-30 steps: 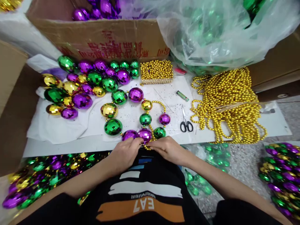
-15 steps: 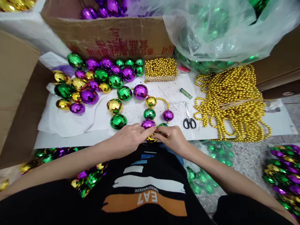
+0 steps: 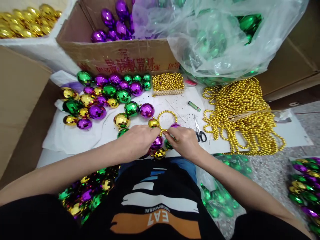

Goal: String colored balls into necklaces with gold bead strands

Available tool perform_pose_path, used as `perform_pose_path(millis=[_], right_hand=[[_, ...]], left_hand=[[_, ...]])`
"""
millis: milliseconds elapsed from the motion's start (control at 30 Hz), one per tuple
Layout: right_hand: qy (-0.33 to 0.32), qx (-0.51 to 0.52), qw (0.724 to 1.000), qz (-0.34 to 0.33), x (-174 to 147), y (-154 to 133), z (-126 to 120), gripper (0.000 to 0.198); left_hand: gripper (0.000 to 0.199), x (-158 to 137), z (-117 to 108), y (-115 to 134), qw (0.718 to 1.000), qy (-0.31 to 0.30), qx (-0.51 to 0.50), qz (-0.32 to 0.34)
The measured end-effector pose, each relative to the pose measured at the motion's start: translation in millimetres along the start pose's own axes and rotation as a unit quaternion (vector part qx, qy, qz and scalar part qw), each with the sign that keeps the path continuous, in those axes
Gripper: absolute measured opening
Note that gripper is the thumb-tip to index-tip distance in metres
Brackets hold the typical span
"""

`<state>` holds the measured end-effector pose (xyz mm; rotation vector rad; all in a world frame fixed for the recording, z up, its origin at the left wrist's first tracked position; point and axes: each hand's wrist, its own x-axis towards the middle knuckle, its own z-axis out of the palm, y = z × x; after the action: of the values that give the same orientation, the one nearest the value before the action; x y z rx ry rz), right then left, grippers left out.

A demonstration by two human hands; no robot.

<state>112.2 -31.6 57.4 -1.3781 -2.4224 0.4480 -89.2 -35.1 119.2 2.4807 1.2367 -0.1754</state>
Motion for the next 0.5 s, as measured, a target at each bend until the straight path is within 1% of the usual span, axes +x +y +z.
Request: perform_pose_path(millis=[67, 100, 133, 200, 233, 267, 300, 333, 400, 500], right_hand=[[-0.024, 0.093, 0.995, 0.033, 10, 2, -2, 0.038], [-0.052, 0.156, 0.985, 0.054, 14, 3, -2, 0.039], [-0.086, 0.223, 0.968, 0.074, 18, 5, -2, 0.04], [-0.148, 0.345, 0.921, 0.108, 26, 10, -1, 0.037], [-0.167, 0.391, 0.897, 0.118, 29, 12, 0, 0.034], [-0.177, 0.423, 0.88, 0.124, 31, 15, 0, 0.032], [-0.181, 0.441, 0.87, 0.127, 33, 17, 0, 0.03], [-0.182, 0.446, 0.867, 0.129, 35, 18, -1, 0.029], [-0.191, 0.436, 0.87, 0.129, 37, 20, -4, 0.027], [-0.216, 0.423, 0.873, 0.113, 38, 19, -8, 0.028]], left_hand=[[0.019, 6, -8, -7, 0.999, 0.0, -0.049, -0.021], [0.02, 9, -10, -11, 0.996, -0.003, -0.081, -0.025], [0.02, 11, -11, -15, 0.993, -0.004, -0.113, -0.026], [0.019, 14, -9, -22, 0.987, -0.001, -0.16, -0.021], [0.02, 14, -8, -25, 0.985, 0.003, -0.171, -0.012], [0.025, 15, -6, -27, 0.984, 0.006, -0.176, 0.001], [0.03, 15, -5, -29, 0.984, 0.007, -0.174, 0.019], [0.034, 15, -4, -31, 0.985, 0.003, -0.169, 0.038], [0.035, 17, -4, -34, 0.985, -0.02, -0.152, 0.072], [0.033, 21, -10, -37, 0.986, -0.065, -0.123, 0.092]])
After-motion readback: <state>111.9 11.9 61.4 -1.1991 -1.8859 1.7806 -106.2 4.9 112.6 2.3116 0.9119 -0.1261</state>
